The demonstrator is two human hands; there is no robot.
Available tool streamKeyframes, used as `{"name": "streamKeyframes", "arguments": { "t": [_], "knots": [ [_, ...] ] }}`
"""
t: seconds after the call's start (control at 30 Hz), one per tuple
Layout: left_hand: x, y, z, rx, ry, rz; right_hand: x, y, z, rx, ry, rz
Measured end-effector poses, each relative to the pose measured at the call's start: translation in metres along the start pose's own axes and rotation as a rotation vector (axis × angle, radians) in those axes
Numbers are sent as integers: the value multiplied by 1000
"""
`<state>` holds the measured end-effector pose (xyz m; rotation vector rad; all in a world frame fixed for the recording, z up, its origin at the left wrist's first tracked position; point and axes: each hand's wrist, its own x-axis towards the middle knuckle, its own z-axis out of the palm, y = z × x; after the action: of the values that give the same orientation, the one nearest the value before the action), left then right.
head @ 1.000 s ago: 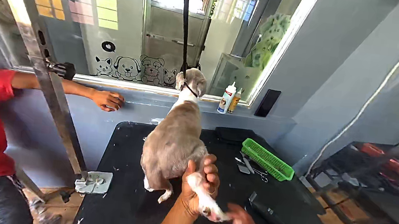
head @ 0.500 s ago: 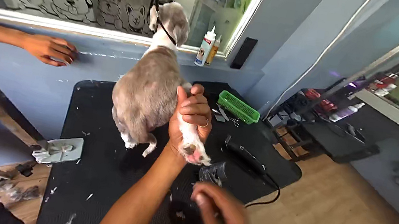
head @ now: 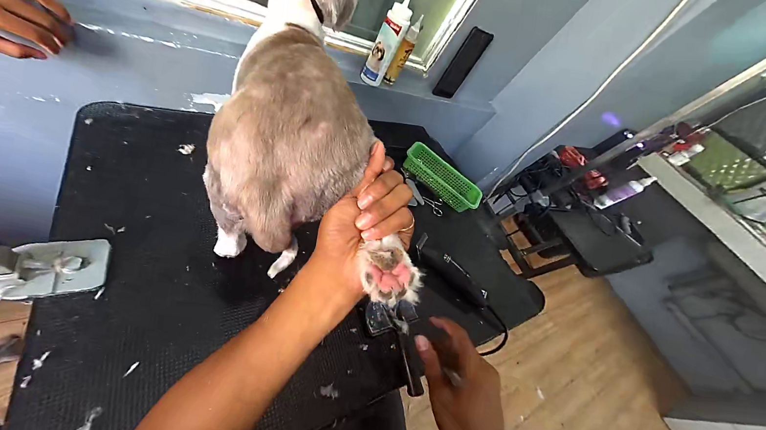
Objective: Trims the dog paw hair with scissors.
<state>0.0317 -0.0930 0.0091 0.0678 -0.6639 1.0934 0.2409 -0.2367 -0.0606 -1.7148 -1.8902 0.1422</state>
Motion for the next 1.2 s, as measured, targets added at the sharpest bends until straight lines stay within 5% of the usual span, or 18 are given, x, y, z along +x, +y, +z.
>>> {"name": "streamKeyframes", "arguments": {
  "t": [0.2, 0.27, 0.4, 0.57, 0.77, 0.93, 1.07, 1.2],
  "knots": [
    [-4, -2, -4, -46, 3, 20, -12, 22, 27, -335, -533, 348],
    [-5, -3, -5, -45, 8, 31, -15, 29, 33, -169, -376, 307],
    [-4, -2, -6, -16, 43, 56, -16, 13, 11, 260, 166, -137],
    [-3, 0, -2, 125, 136, 68, 16, -42, -63, 269, -13, -423],
    [-3, -3, -8, 269, 187, 72, 54, -80, -81, 167, 129, -276],
    [-4, -12, -7, 219, 235, 62, 64, -70, -96, 243, -125, -269],
    [-10, -19, -16, 210, 200, 83, 55, -61, -79, 356, 162, -95],
    [-8, -17, -12, 157, 208, 68, 23, -36, -62, 553, -47, -338]
  ]
}}
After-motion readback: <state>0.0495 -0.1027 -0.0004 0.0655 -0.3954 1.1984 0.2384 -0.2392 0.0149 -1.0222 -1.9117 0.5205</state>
